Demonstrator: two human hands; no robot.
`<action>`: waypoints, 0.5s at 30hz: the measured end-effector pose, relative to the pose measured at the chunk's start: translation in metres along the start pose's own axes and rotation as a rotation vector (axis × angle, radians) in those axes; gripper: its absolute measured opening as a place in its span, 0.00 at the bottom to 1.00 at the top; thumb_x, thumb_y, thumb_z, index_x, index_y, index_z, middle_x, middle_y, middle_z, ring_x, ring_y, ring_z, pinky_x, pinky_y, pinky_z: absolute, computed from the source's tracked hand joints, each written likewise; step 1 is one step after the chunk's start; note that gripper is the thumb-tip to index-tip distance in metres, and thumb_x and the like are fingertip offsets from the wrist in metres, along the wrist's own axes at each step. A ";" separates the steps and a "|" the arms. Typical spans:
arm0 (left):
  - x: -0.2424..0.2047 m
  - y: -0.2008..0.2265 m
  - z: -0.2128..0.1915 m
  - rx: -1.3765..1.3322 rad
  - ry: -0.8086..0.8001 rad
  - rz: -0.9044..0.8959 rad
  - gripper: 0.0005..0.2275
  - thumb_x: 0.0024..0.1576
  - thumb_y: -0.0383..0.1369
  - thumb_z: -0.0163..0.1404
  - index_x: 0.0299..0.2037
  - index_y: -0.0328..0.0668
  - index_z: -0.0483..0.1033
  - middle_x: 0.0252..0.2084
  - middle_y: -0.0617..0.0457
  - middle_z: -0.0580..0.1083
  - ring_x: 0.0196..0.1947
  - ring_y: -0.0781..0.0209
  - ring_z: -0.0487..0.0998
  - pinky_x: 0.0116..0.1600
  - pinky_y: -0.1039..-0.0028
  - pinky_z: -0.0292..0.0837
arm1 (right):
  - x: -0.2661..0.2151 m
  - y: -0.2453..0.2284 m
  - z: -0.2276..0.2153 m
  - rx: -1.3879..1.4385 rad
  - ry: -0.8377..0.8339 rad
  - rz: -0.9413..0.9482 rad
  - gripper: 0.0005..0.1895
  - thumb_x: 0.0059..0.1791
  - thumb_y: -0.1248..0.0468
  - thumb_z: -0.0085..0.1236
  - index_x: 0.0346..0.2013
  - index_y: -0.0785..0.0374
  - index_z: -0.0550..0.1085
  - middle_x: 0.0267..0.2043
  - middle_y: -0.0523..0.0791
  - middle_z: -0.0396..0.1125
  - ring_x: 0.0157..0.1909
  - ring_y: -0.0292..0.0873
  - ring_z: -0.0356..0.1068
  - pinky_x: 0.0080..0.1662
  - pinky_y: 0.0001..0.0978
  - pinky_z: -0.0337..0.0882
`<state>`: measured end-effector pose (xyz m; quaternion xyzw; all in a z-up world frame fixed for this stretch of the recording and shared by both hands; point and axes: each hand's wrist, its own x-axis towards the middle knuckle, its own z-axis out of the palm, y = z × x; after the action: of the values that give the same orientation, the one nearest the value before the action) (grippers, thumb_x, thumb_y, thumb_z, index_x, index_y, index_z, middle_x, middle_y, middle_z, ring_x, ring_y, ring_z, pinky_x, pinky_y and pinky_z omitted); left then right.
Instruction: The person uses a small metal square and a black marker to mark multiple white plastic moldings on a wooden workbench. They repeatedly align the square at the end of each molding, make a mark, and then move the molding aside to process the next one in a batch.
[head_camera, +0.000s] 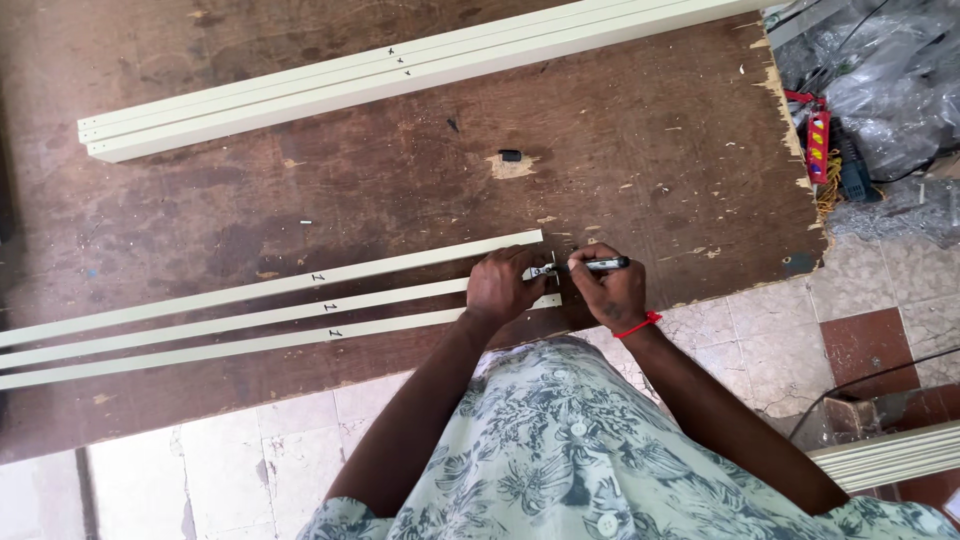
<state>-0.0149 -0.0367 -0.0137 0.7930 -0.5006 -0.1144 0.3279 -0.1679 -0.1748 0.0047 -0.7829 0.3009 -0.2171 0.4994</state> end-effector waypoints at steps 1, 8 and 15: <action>0.002 0.000 0.000 -0.007 0.000 -0.004 0.10 0.50 0.38 0.62 0.37 0.44 0.82 0.38 0.53 0.80 0.39 0.54 0.82 0.43 0.63 0.79 | 0.001 -0.002 0.001 -0.020 -0.012 0.005 0.08 0.51 0.61 0.63 0.38 0.64 0.80 0.24 0.40 0.71 0.26 0.28 0.66 0.30 0.23 0.66; -0.002 -0.002 -0.009 0.015 -0.039 -0.034 0.10 0.49 0.36 0.62 0.39 0.45 0.82 0.38 0.52 0.80 0.38 0.53 0.82 0.41 0.63 0.79 | 0.005 -0.021 0.011 -0.209 -0.024 -0.179 0.08 0.46 0.62 0.66 0.37 0.62 0.79 0.30 0.45 0.73 0.31 0.41 0.73 0.36 0.35 0.72; 0.000 0.004 -0.006 -0.064 0.033 0.005 0.11 0.50 0.36 0.62 0.40 0.44 0.82 0.38 0.52 0.81 0.38 0.51 0.82 0.42 0.62 0.80 | 0.014 -0.031 0.001 -0.281 -0.143 -0.264 0.11 0.40 0.66 0.62 0.37 0.59 0.78 0.38 0.48 0.75 0.41 0.51 0.76 0.45 0.42 0.75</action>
<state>-0.0140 -0.0354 -0.0064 0.7825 -0.4932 -0.1164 0.3618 -0.1492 -0.1740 0.0334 -0.8910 0.1867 -0.1805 0.3724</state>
